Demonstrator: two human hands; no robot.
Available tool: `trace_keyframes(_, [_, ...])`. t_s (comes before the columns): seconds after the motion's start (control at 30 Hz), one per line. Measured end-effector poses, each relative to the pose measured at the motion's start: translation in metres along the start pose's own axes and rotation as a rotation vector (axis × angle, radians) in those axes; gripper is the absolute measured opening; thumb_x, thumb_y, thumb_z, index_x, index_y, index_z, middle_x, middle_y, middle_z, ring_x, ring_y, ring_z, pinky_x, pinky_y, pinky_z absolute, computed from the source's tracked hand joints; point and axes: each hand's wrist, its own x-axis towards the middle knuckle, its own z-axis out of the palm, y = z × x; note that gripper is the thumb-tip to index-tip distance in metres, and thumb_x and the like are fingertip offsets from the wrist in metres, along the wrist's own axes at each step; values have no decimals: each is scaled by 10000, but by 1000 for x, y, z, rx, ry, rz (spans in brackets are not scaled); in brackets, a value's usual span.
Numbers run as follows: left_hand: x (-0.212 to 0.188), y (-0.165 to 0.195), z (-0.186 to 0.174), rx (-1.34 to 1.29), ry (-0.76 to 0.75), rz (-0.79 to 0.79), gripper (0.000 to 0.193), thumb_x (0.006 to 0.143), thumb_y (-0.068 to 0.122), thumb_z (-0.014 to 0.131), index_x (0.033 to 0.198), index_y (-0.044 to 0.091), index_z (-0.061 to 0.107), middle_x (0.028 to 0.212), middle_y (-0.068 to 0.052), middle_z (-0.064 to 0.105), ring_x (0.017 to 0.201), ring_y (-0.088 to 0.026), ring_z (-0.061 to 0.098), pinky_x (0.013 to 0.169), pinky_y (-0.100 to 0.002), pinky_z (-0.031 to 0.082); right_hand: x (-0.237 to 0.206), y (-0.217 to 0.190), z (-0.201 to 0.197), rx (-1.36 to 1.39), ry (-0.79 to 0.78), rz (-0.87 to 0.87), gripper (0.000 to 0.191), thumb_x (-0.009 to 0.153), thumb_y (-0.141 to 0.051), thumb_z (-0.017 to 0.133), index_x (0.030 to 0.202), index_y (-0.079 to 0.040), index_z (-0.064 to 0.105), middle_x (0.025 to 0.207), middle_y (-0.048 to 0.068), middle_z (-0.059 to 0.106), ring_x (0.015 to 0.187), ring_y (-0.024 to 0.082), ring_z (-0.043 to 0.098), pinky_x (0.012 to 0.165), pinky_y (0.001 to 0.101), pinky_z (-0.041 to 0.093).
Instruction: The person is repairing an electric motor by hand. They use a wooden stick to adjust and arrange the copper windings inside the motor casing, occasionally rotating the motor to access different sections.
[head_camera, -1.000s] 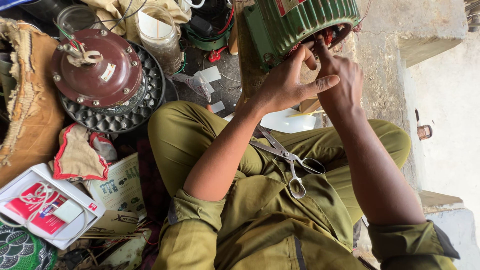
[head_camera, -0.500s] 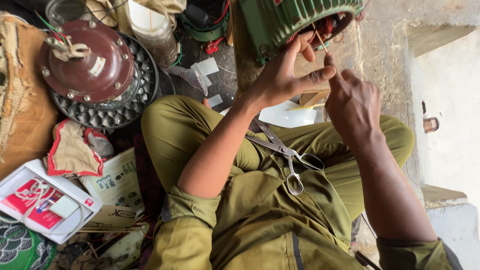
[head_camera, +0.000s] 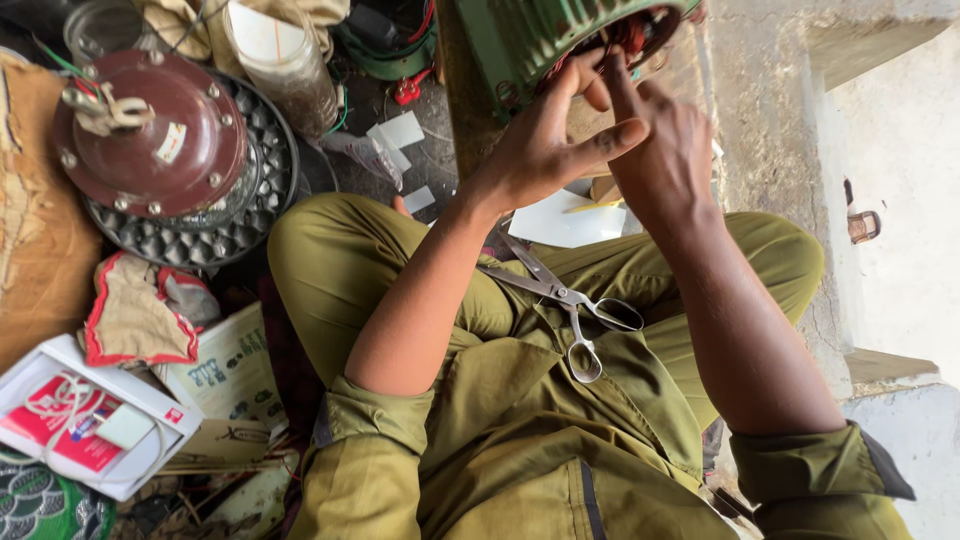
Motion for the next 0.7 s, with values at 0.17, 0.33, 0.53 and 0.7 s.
trace_keyframes(0.17, [2,5,-1,-67,32,54,789,978,706,658,1290,-6,523,1209,-108,560,1543,-331,404,1339,-478,254,-33,-2,-17,-78,-68,17,551,1022,11,495,1572,-31,493,685,81,607,428,163,459,356,343,380])
trace_keyframes(0.33, [2,8,-5,-70,-9,35,745,922,715,653,1137,14,519,1317,-138,549,1585,-356,315,1320,-489,233,-36,4,0,-87,22,-40,478,1086,-3,482,1563,14,502,631,37,568,422,147,415,381,307,342])
trace_keyframes(0.53, [4,9,-8,-85,-24,18,820,899,768,631,1191,11,511,1306,-132,513,1427,-312,413,1265,-463,248,-7,15,10,-48,-35,-20,502,1066,-41,495,1567,-9,499,643,56,560,454,170,441,408,334,376])
trace_keyframes(0.7, [2,9,-7,17,-21,-87,790,856,780,610,1131,43,539,1149,-113,588,1217,-253,590,1185,-411,425,21,23,23,-12,0,-30,545,1033,-117,537,1563,4,491,652,77,577,450,163,444,385,314,370])
